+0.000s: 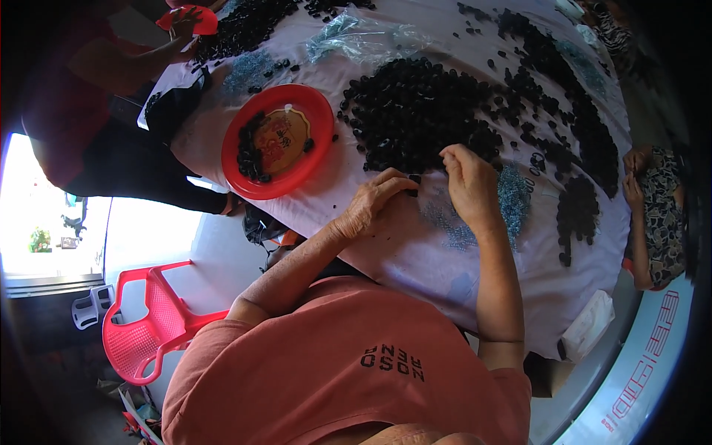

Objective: The person passes a tray filled with plastic components to another person, then picks up black plastic pieces and small fasteners from the table and assembles them together by hand.

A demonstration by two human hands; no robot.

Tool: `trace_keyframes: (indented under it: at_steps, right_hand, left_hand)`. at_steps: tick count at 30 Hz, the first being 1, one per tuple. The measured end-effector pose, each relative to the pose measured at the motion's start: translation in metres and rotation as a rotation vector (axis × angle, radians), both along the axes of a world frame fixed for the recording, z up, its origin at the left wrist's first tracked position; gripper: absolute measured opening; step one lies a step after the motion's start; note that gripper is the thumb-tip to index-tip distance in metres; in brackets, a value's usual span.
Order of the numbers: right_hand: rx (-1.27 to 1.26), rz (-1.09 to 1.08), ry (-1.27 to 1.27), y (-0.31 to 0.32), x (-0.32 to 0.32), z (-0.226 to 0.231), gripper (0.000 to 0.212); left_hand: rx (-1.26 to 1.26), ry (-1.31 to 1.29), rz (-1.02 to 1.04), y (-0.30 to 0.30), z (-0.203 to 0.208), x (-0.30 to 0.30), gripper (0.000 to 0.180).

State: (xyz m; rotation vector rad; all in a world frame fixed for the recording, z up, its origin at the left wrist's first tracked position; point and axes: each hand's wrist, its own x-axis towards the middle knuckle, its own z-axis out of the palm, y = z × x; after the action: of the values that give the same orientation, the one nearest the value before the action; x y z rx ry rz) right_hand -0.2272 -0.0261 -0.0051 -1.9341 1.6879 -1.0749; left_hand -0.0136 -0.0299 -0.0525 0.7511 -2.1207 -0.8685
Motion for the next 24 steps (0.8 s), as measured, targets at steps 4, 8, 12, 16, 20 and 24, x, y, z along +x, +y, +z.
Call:
trace_keyframes:
  at_steps: [4, 8, 12, 16, 20, 24]
  right_hand:
    - [0.011, -0.021, 0.046, -0.005, 0.0, -0.01, 0.015]
    - [-0.02, -0.017, 0.009, -0.018, -0.002, -0.019, 0.015]
    - [-0.059, -0.055, 0.04, -0.03, -0.006, -0.025, 0.019]
    - [0.0, -0.069, 0.065, -0.042, -0.007, -0.025, 0.018]
    - [-0.061, -0.065, 0.074, -0.057, -0.01, -0.033, 0.017]
    - [-0.109, -0.049, 0.039, -0.063, -0.013, -0.038, 0.017]
  left_hand:
    - [0.048, -0.069, -0.026, -0.001, 0.0, -0.002, 0.042]
    - [0.003, -0.097, 0.002, -0.002, -0.006, 0.0, 0.034]
    - [0.013, -0.062, 0.009, -0.002, -0.002, -0.005, 0.027]
    - [0.002, -0.044, 0.038, -0.001, -0.001, -0.004, 0.025]
    - [-0.004, -0.034, 0.089, -0.001, -0.004, -0.006, 0.023]
    - [-0.034, -0.028, 0.095, 0.0, -0.006, -0.007, 0.021]
